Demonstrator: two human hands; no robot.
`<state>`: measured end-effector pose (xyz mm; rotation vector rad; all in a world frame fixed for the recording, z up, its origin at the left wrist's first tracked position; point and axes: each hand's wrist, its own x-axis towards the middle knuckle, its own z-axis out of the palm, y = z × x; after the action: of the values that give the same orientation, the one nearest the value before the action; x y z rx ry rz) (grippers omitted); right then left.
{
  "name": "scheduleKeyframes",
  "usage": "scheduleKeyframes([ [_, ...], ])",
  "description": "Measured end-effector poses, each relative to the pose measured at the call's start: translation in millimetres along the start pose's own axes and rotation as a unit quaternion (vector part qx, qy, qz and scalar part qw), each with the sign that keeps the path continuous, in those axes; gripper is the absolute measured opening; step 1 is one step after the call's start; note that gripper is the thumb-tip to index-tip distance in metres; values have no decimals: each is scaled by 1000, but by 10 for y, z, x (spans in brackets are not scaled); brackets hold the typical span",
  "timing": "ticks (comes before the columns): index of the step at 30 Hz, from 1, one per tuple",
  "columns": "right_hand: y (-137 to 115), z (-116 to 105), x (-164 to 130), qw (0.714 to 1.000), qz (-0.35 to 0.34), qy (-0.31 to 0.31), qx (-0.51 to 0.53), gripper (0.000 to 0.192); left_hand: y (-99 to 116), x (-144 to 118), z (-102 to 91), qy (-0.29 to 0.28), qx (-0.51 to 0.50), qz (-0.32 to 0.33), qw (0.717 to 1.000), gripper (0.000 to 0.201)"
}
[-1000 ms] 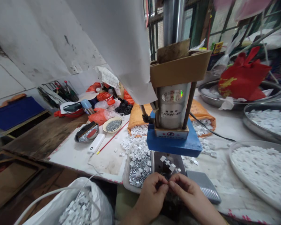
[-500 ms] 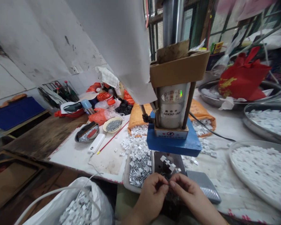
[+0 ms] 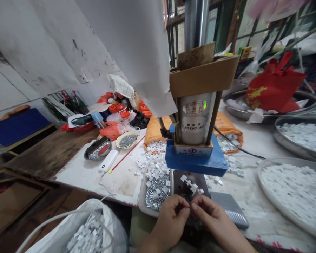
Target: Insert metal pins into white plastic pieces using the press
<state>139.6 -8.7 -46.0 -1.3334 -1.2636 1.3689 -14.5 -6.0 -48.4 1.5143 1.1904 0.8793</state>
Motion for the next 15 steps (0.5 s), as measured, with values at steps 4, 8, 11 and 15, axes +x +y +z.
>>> scheduleKeyframes([
  [4, 5, 2, -6, 1000, 4, -10, 5, 43, -33, -11, 8, 4, 5, 4, 1000, 11],
  [8, -10, 0, -9, 999, 20, -9, 23, 44, -42, -23, 7, 11, -11, 4, 1000, 9],
  [11, -26, -5, -20, 998, 34, -6, 48, 42, -14, -19, 4, 29, -37, -5, 999, 6],
  [15, -74, -4, -41, 998, 35, -6, 59, 39, 40, 7, 17, 48, -61, -13, 997, 6],
])
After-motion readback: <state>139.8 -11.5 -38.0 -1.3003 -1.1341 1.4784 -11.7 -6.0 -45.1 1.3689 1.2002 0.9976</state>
